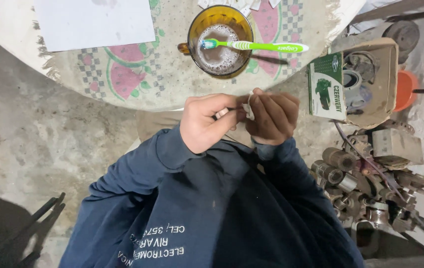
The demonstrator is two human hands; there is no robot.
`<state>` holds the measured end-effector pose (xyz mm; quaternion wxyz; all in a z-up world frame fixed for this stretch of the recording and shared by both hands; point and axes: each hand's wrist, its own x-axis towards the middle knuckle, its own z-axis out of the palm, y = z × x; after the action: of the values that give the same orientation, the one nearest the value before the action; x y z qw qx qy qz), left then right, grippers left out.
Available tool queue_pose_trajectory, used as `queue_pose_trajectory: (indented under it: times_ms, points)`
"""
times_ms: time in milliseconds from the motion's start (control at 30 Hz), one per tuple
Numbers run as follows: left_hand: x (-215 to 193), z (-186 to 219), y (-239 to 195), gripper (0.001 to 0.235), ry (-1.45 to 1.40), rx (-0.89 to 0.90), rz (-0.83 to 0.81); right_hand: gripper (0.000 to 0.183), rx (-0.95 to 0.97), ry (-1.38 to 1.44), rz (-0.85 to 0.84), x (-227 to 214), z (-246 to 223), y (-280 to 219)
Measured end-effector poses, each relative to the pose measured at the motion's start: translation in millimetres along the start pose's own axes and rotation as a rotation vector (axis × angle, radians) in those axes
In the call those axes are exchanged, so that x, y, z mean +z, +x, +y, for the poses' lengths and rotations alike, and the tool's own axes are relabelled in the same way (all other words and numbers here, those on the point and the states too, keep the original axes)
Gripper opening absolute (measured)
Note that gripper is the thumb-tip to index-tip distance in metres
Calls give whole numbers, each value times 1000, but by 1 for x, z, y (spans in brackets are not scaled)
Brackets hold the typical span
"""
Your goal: Cleaning individual keyboard keycaps using a toothbrush and soapy water.
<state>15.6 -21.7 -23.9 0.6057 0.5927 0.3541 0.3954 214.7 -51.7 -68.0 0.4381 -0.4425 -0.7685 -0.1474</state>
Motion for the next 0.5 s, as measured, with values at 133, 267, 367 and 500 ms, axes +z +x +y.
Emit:
queue_pose_trajectory:
  times_ms: [133, 267, 367, 500]
  points:
    - [-10, -4, -4, 7, 23, 8, -31, 27, -22, 24, -33, 2, -3, 8]
    - [-34, 4, -11, 37, -70, 22, -82, 37, 14, 90, -150, -4, -22, 53]
    - [-57, -17, -34, 39, -549, -227, -78, 32, -112, 115, -295, -3, -37, 86]
    - [-97, -22, -51, 41, -524, -162, -2, 34, -192, 155, -356, 23, -64, 122]
